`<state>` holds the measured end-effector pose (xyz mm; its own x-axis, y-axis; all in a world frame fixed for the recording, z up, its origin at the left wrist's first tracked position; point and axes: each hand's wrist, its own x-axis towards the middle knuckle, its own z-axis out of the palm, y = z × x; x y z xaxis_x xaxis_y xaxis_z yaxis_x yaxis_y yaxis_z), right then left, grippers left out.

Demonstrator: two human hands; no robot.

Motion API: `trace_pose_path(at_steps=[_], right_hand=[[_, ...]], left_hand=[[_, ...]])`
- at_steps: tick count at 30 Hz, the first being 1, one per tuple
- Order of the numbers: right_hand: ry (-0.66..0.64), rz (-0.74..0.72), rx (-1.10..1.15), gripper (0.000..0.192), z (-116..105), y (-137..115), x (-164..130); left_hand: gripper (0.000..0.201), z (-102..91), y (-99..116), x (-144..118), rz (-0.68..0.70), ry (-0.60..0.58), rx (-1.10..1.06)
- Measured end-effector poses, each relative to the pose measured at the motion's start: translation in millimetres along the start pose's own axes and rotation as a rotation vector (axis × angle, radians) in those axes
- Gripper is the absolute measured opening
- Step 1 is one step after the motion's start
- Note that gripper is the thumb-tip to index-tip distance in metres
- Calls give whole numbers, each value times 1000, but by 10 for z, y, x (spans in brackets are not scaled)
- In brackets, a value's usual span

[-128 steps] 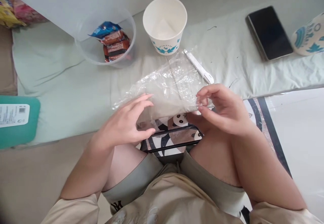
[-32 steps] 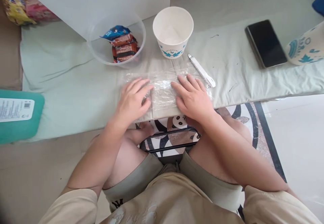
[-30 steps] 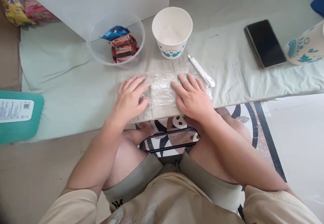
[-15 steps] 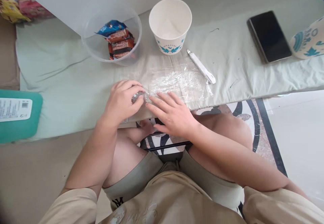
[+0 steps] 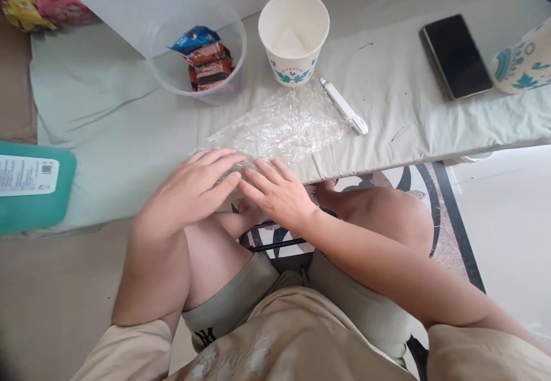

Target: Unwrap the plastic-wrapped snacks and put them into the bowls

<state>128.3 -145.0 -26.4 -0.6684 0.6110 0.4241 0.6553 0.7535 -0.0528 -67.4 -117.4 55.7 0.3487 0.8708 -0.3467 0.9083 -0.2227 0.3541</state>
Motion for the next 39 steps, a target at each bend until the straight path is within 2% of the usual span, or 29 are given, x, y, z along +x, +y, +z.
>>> trace_pose_path(at_steps=[4, 8, 10, 14, 15, 17, 19, 20, 22, 24, 26, 27, 29, 30, 31, 33, 34, 36, 39], right_hand=[[72, 6, -13, 20, 63, -41, -42], [122, 9, 150, 12, -128, 25, -217], [151, 63, 250, 10, -286, 91, -318], [267, 249, 561, 15, -515, 257, -525], [306, 311, 652, 16, -534, 299, -572], [406, 455, 806, 15, -529, 375, -650], [510, 591, 907, 15, -487, 433, -698], [559, 638, 940, 16, -463, 455, -712], [610, 676, 973, 16, -426, 487, -724], [597, 650, 971, 16, -415, 511, -728], [525, 583, 954, 14, -420, 532, -734], [479, 542, 927, 22, -422, 542, -738], [379, 479, 797, 42, -416, 554, -743], [341, 451, 701, 44, -406, 556, -743], [317, 428, 603, 37, -394, 554, -741], [309, 390, 468, 18, -368, 544, -730], [318, 377, 445, 15, -358, 538, -722], [322, 397, 451, 16, -347, 526, -708], [243, 492, 484, 16, -343, 519, -693]], left_hand=[[47, -3, -178, 143, 65, 125, -132], [39, 23, -290, 255, 214, 213, -279], [39, 28, -288, 281, 322, 197, -361], [45, 76, -161, 293, 572, 81, -428], [51, 106, -109, 293, 618, 46, -412], [80, 186, 1, 288, 669, -21, -346], [110, 278, 99, 282, 680, -79, -259], [116, 321, 136, 280, 676, -89, -215], [106, 397, 186, 291, 646, -34, -121], [69, 457, 203, 330, 618, 113, -41], [32, 502, 193, 397, 644, 269, -22], [25, 518, 180, 434, 677, 333, -45], [22, 533, 141, 498, 722, 421, -123], [22, 530, 117, 516, 720, 453, -157], [23, 520, 91, 522, 705, 475, -175], [26, 478, 38, 496, 647, 475, -158], [28, 448, 12, 467, 610, 450, -133], [30, 384, -29, 397, 510, 350, -90], [24, 307, -50, 321, 409, 188, -104]])
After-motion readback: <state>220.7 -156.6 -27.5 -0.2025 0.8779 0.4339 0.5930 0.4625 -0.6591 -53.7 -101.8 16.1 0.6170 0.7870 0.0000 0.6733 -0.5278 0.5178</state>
